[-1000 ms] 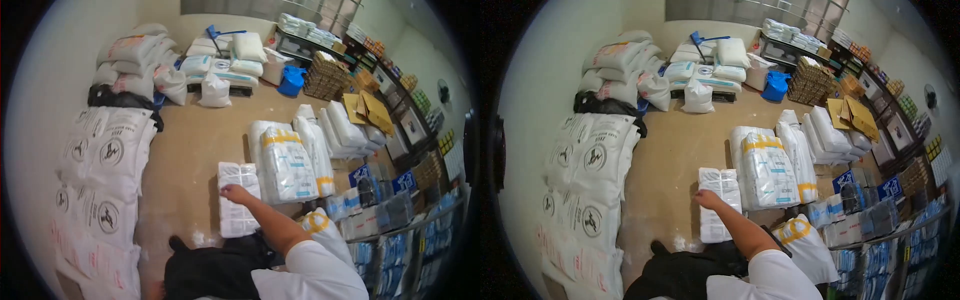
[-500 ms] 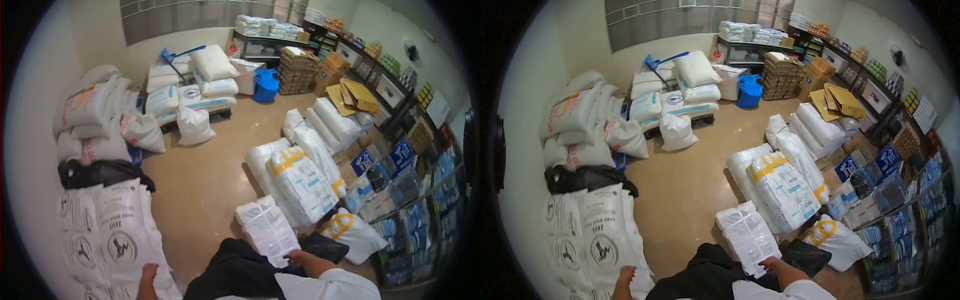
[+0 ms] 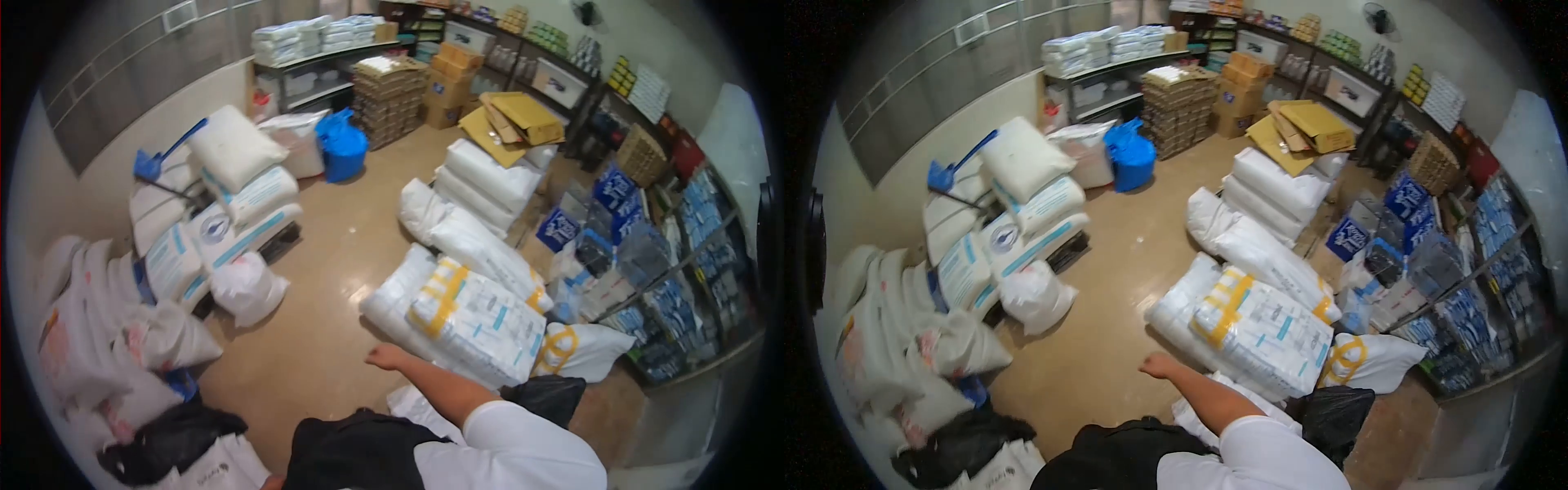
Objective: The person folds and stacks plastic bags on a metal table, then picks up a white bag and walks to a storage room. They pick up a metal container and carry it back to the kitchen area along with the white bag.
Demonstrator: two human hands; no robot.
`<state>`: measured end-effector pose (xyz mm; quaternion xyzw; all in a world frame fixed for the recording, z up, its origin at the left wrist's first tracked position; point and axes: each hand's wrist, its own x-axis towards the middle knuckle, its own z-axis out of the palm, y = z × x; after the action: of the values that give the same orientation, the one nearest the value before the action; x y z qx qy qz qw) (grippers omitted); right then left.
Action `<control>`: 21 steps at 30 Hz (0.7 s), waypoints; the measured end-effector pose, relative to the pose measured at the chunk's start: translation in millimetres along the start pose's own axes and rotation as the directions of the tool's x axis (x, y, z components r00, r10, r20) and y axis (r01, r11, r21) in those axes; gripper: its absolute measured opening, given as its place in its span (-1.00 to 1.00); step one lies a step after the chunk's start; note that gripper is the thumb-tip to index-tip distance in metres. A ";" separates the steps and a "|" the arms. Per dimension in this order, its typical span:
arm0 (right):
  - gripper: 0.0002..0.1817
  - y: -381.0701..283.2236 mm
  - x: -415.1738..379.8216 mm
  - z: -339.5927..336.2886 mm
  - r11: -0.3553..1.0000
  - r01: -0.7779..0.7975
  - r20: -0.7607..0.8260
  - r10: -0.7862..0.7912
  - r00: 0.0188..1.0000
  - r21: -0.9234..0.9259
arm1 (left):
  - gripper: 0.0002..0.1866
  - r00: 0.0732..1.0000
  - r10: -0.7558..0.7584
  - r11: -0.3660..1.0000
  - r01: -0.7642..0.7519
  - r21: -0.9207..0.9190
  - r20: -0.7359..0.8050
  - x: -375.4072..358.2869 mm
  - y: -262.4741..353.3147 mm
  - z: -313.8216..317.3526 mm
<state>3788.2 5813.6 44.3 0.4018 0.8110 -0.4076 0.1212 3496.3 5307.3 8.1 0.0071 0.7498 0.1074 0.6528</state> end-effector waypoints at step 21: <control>-0.53 80.4 151.5 -137.1 0.027 -0.615 0.348 0.805 0.481 0.788 | -0.75 0.816 0.558 0.827 -0.529 0.191 -0.152 164.0 861.2 -274.5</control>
<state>3768.4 6029.0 7.1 0.7893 0.1885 -0.5841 0.0154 3091.4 6131.7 28.7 0.2561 0.7839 0.2370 0.5136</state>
